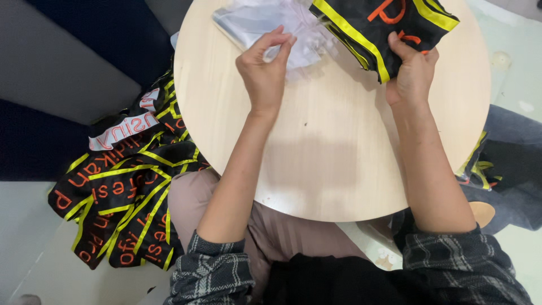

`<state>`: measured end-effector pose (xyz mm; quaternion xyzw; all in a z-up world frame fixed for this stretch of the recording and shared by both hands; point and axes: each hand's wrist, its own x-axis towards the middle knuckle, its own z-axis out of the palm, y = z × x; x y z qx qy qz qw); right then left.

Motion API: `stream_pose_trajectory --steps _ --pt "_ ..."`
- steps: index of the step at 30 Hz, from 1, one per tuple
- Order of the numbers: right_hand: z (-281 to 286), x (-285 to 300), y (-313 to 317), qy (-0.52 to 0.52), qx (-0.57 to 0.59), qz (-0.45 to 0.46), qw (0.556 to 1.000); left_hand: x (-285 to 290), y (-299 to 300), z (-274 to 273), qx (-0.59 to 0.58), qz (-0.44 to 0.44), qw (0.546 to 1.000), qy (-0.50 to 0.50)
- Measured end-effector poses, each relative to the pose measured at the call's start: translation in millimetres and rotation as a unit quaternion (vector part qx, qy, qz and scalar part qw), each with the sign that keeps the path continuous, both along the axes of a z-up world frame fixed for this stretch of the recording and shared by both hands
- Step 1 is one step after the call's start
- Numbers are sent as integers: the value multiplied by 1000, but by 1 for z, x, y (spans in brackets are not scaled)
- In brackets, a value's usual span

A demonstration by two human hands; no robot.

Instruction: The person trims threads from a black and yellow sash using scissors, folds the sash, and places it into a clear plastic bag.

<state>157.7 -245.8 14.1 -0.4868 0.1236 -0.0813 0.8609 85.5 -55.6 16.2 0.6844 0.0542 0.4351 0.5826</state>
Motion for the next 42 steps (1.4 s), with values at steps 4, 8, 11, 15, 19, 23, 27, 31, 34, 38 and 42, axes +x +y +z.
stream_pose_trajectory --steps 4,8,11,15,19,23,27,31,34,38,42 --pt "1 -3 0 -18 -29 17 999 2 6 3 -160 -64 984 -53" --pt "3 -5 1 -50 -52 45 996 -9 13 29 -225 -32 961 -159" --pt "0 -1 0 14 3 -5 1000 -42 9 65 -127 -6 970 -209" --pt "-3 1 -1 -5 -21 6 1000 -81 -1 96 29 58 984 -168" --pt "-2 -2 -1 -54 -59 54 995 -108 -12 109 119 63 977 -163" --pt "-2 -4 1 -13 -42 33 998 -146 -19 119 156 86 975 -136" --pt "-24 21 0 61 -122 -60 989 -147 -27 121 490 96 832 -243" --pt "-21 8 -2 -47 -51 3 998 -105 -42 59 555 -16 812 -183" --pt "-31 17 -7 -24 -49 -5 999 -91 -48 14 537 -63 833 -119" --pt "-30 18 -6 -45 -17 -6 999 -69 -49 -37 496 -128 859 -24" --pt "-25 18 -6 -36 -11 2 999 -71 -41 -41 499 -166 846 88"
